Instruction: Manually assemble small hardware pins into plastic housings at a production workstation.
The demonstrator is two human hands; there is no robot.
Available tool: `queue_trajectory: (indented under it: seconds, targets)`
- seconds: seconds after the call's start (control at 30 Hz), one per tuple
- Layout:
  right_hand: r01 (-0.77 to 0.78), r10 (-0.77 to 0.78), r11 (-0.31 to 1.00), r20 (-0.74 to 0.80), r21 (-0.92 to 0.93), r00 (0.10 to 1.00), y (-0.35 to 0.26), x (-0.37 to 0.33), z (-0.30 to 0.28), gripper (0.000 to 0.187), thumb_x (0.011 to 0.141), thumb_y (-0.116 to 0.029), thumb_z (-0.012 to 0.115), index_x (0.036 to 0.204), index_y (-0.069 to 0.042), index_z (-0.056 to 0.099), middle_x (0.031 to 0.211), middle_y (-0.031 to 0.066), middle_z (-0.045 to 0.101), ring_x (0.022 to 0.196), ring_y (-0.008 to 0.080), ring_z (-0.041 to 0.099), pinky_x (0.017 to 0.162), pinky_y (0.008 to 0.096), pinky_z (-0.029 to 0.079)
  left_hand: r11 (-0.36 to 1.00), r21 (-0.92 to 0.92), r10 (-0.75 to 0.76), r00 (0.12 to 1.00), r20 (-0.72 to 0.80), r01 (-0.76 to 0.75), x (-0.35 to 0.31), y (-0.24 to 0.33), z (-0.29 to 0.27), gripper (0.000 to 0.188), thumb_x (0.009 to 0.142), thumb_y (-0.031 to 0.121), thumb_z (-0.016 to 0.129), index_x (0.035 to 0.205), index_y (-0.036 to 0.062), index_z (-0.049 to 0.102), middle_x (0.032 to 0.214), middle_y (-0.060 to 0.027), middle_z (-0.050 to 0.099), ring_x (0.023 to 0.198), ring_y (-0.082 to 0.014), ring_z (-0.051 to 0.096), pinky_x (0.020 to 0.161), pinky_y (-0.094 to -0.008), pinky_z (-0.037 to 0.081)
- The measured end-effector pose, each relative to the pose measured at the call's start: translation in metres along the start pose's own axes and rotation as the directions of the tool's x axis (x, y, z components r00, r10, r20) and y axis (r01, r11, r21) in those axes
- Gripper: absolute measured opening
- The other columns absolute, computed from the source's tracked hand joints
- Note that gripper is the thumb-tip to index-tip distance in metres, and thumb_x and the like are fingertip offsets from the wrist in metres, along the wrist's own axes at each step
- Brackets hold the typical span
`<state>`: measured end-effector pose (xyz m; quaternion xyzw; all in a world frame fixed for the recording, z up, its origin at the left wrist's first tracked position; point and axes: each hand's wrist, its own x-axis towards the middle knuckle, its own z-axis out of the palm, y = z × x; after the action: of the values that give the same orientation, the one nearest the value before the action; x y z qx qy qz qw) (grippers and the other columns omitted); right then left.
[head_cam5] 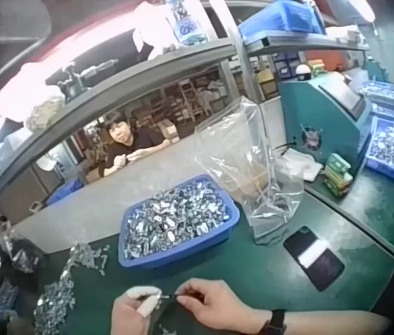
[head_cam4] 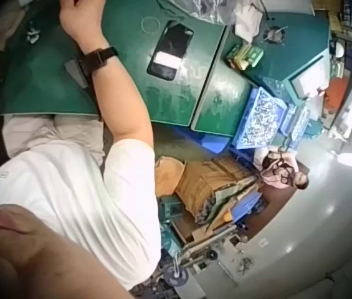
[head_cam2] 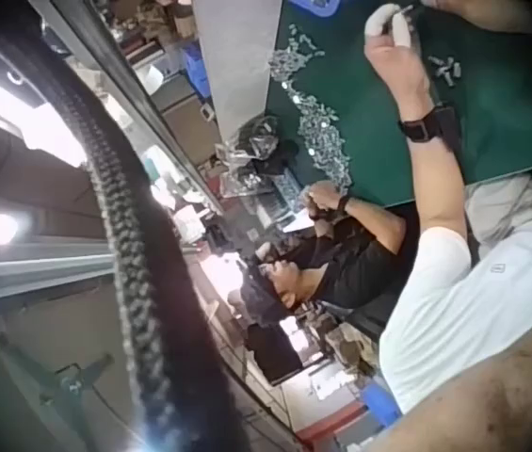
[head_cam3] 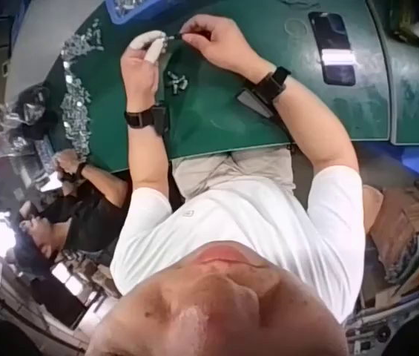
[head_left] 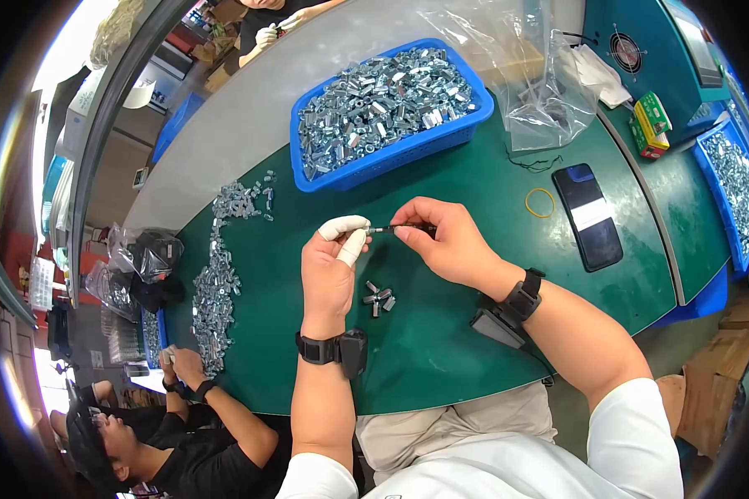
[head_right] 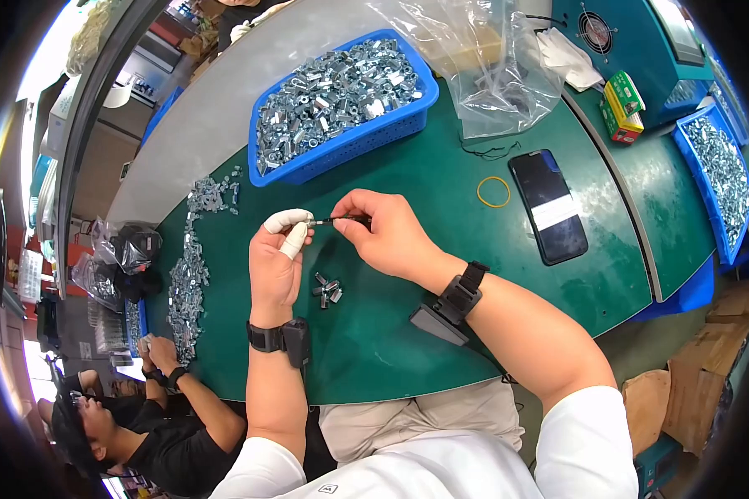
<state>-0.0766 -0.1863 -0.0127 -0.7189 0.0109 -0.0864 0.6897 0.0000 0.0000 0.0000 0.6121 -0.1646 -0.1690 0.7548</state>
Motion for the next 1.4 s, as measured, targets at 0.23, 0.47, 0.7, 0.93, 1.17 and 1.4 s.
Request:
queue_trajectory:
  seconds: [0.23, 0.47, 0.7, 0.93, 1.17, 1.4]
  targets:
    - [0.234, -0.243, 0.968, -0.117, -0.086, 0.963, 0.004, 0.0, 0.005, 0.009, 0.091, -0.005, 0.067, 0.097, 0.002, 0.067, 0.079, 0.0027, 0.064, 0.069, 0.006, 0.053, 0.064, 0.0249, 0.047, 0.972, 0.237, 0.025, 0.998, -0.052, -0.012, -0.003, 0.005, 0.005, 0.014, 0.09, -0.003, 0.068, 0.104, -0.0002, 0.069, 0.092, -0.0038, 0.068, 0.081, -0.0098, 0.062, 0.072, -0.0221, 0.051]
    - [-0.011, 0.009, 0.999, -0.04, -0.049, 0.999, -0.007, -0.001, -0.002, 0.017, 0.095, -0.013, 0.064, 0.089, 0.002, 0.068, 0.067, 0.0006, 0.059, 0.062, 0.0043, 0.049, 0.055, 0.0245, 0.041, 0.962, 0.257, 0.098, 0.995, -0.01, -0.092, -0.005, 0.0, 0.006, 0.014, 0.09, -0.004, 0.066, 0.102, 0.0005, 0.07, 0.099, -0.007, 0.068, 0.081, -0.0125, 0.063, 0.072, -0.0243, 0.051]
    - [-0.088, 0.089, 0.995, -0.004, 0.041, 0.996, 0.0, 0.001, -0.001, 0.024, 0.098, -0.018, 0.061, 0.089, 0.003, 0.069, 0.061, -0.0039, 0.053, 0.057, 0.0031, 0.044, 0.05, 0.0241, 0.035, 0.967, 0.228, 0.124, 0.992, -0.028, -0.114, -0.006, 0.005, 0.015, 0.008, 0.094, 0.005, 0.066, 0.099, 0.0011, 0.069, 0.097, -0.0065, 0.068, 0.079, -0.0116, 0.063, 0.068, -0.0224, 0.049]
    - [-0.024, 0.024, 0.999, -0.02, 0.027, 1.0, 0.004, 0.001, 0.001, 0.022, 0.098, -0.017, 0.062, 0.09, 0.002, 0.07, 0.062, -0.0064, 0.051, 0.058, 0.0025, 0.039, 0.05, 0.0243, 0.033, 0.903, 0.407, -0.099, 0.989, -0.108, 0.135, -0.006, 0.004, 0.005, 0.015, 0.095, 0.015, 0.068, 0.091, 0.0003, 0.068, 0.08, -0.0016, 0.065, 0.071, -0.0075, 0.06, 0.062, -0.0226, 0.047]
    - [-0.133, 0.129, 0.987, 0.046, 0.094, 0.991, 0.006, 0.002, -0.004, 0.02, 0.098, -0.016, 0.062, 0.094, 0.001, 0.072, 0.063, -0.0072, 0.05, 0.059, 0.0023, 0.037, 0.051, 0.024, 0.031, 0.871, 0.461, 0.182, 0.983, 0.022, -0.172, -0.007, -0.004, 0.007, 0.011, 0.092, 0.009, 0.069, 0.088, -0.0004, 0.067, 0.074, 0.0005, 0.062, 0.066, -0.0067, 0.055, 0.062, -0.0221, 0.045]
    - [-0.164, 0.157, 0.974, 0.062, 0.154, 0.986, 0.003, 0.001, -0.005, 0.021, 0.098, -0.016, 0.062, 0.095, 0.001, 0.073, 0.064, -0.0085, 0.05, 0.059, 0.0021, 0.036, 0.051, 0.0234, 0.03, 0.799, 0.55, 0.237, 0.968, 0.084, -0.243, -0.009, -0.002, 0.005, 0.011, 0.094, 0.01, 0.068, 0.092, -0.001, 0.066, 0.081, -0.0008, 0.065, 0.074, -0.0087, 0.06, 0.069, -0.023, 0.049]
